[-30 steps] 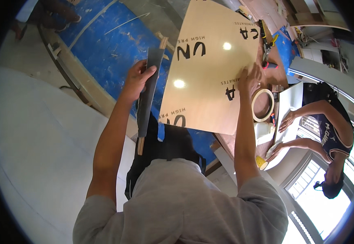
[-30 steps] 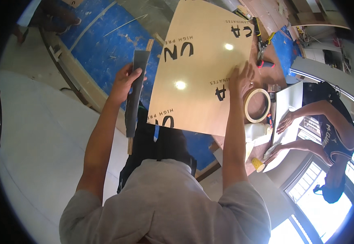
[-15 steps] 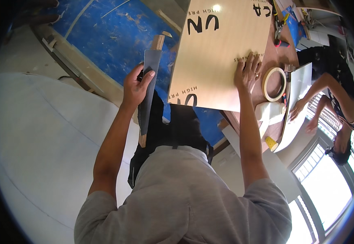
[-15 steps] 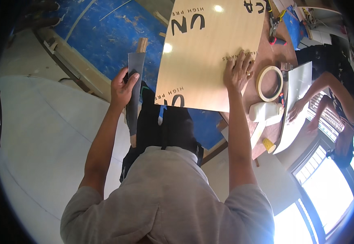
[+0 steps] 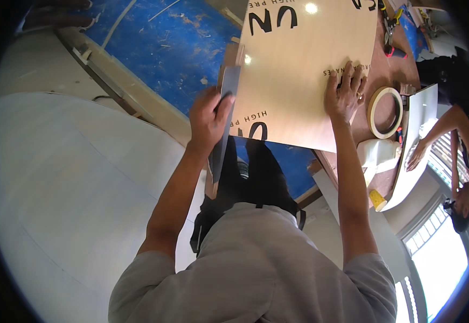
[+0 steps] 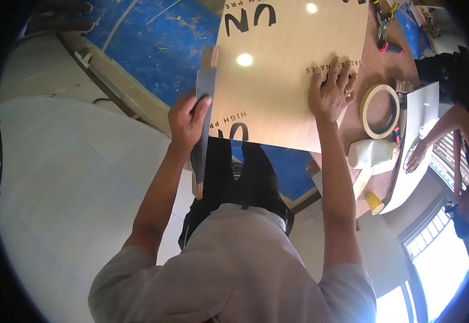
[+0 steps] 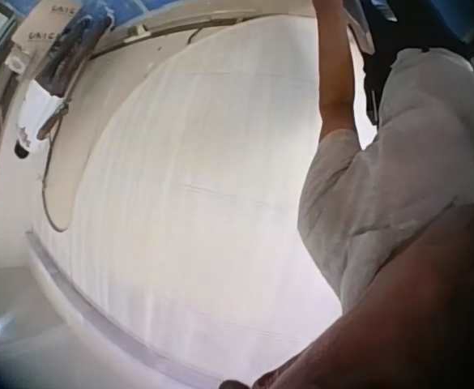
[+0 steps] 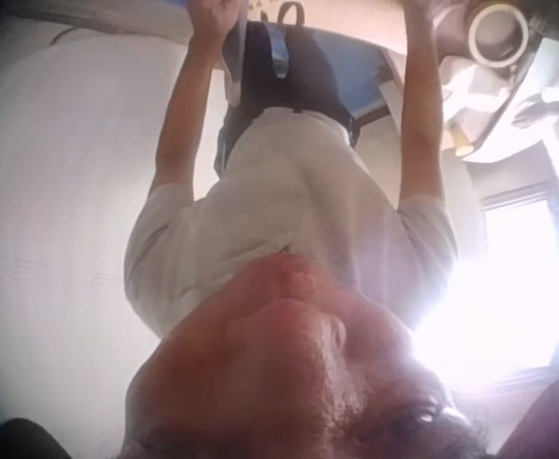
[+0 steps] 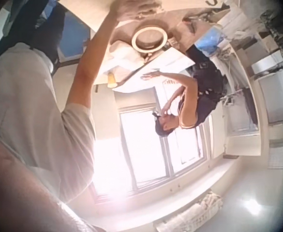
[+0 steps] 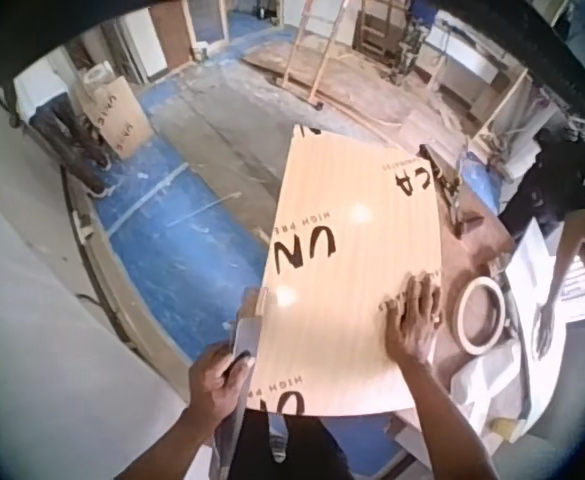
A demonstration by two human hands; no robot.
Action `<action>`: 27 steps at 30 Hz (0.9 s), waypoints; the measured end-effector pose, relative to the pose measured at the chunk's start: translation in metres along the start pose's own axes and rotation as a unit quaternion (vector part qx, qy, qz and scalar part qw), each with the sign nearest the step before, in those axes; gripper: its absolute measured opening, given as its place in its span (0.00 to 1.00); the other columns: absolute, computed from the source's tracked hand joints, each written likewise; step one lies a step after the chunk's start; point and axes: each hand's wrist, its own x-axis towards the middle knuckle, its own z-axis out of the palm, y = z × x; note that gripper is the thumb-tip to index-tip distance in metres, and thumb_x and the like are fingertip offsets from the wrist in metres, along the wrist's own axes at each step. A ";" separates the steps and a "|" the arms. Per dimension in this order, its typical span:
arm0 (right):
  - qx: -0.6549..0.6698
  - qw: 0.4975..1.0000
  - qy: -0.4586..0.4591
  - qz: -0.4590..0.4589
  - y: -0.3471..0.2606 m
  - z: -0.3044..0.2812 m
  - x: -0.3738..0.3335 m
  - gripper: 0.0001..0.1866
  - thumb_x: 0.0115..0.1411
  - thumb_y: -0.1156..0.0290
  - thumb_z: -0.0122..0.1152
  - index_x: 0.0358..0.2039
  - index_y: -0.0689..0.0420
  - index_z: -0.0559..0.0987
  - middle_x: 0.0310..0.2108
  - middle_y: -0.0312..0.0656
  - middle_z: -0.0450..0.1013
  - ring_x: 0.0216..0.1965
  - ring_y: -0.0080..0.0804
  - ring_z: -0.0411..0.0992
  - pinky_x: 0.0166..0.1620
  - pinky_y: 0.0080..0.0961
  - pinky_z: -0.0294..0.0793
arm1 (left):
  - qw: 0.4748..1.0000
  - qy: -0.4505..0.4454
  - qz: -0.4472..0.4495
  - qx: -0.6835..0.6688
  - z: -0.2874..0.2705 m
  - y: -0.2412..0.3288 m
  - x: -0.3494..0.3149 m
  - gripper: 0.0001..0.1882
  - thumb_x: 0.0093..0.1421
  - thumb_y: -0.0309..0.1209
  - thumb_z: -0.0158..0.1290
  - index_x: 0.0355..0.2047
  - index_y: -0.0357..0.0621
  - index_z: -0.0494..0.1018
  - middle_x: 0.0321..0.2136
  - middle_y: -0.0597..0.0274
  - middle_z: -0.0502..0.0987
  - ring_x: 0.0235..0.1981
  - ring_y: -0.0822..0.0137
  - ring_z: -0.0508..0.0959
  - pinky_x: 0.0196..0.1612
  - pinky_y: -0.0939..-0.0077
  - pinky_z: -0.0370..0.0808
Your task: The person sands the edge of a laminate sheet using a sanding block held by hand.
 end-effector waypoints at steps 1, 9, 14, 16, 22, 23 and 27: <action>0.005 1.000 0.005 -0.003 0.001 0.002 0.001 0.39 0.70 0.35 0.42 0.76 0.41 0.62 0.79 0.49 0.48 0.78 0.59 0.41 0.72 0.66 0.42 | 1.000 0.000 0.019 0.023 0.005 -0.002 0.017 0.09 0.64 0.28 0.62 0.43 0.38 0.81 0.36 0.49 0.81 0.36 0.50 0.80 0.41 0.62 0.76; 0.026 0.999 0.015 -0.013 0.000 0.005 0.002 0.39 0.70 0.35 0.42 0.75 0.41 0.61 0.79 0.49 0.46 0.78 0.60 0.39 0.71 0.71 0.41 | 0.998 -0.009 -0.047 0.027 0.022 0.022 0.186 0.24 0.65 0.51 0.61 0.43 0.39 0.82 0.27 0.57 0.80 0.29 0.59 0.78 0.37 0.61 0.75; 0.028 0.999 0.018 -0.002 0.003 0.002 0.005 0.39 0.70 0.36 0.42 0.75 0.42 0.61 0.79 0.51 0.46 0.78 0.62 0.39 0.70 0.73 0.41 | 0.974 -0.038 -0.206 -0.085 -0.076 0.040 0.144 0.21 0.69 0.48 0.58 0.37 0.39 0.82 0.23 0.67 0.79 0.24 0.71 0.75 0.30 0.69 0.73; 0.025 0.999 0.024 -0.007 0.000 0.004 0.003 0.39 0.70 0.36 0.43 0.75 0.43 0.62 0.79 0.52 0.46 0.78 0.62 0.39 0.70 0.73 0.41 | 0.972 0.011 -0.235 0.001 -0.063 -0.001 0.065 0.22 0.68 0.48 0.59 0.35 0.37 0.81 0.24 0.66 0.78 0.27 0.72 0.74 0.32 0.73 0.71; 0.029 0.999 0.035 -0.010 0.001 0.004 0.000 0.38 0.70 0.37 0.43 0.74 0.44 0.63 0.78 0.53 0.48 0.77 0.64 0.41 0.69 0.73 0.43 | 0.985 -0.036 -0.152 -0.078 -0.018 -0.004 -0.033 0.11 0.68 0.33 0.59 0.39 0.34 0.79 0.31 0.56 0.79 0.31 0.66 0.76 0.37 0.70 0.73; 0.028 0.999 0.037 -0.015 0.001 0.003 -0.001 0.38 0.70 0.37 0.43 0.74 0.44 0.63 0.77 0.53 0.48 0.77 0.64 0.42 0.69 0.73 0.43 | 0.991 -0.021 -0.114 -0.072 -0.011 0.005 -0.023 0.10 0.68 0.31 0.59 0.39 0.34 0.79 0.31 0.54 0.79 0.31 0.65 0.77 0.37 0.69 0.74; 0.027 0.998 0.044 -0.021 0.002 0.003 -0.002 0.38 0.70 0.38 0.43 0.74 0.44 0.63 0.77 0.52 0.49 0.77 0.64 0.42 0.69 0.72 0.44 | 0.999 0.036 0.009 -0.012 0.012 0.005 0.003 0.09 0.65 0.29 0.61 0.41 0.35 0.80 0.31 0.51 0.79 0.30 0.55 0.77 0.37 0.65 0.75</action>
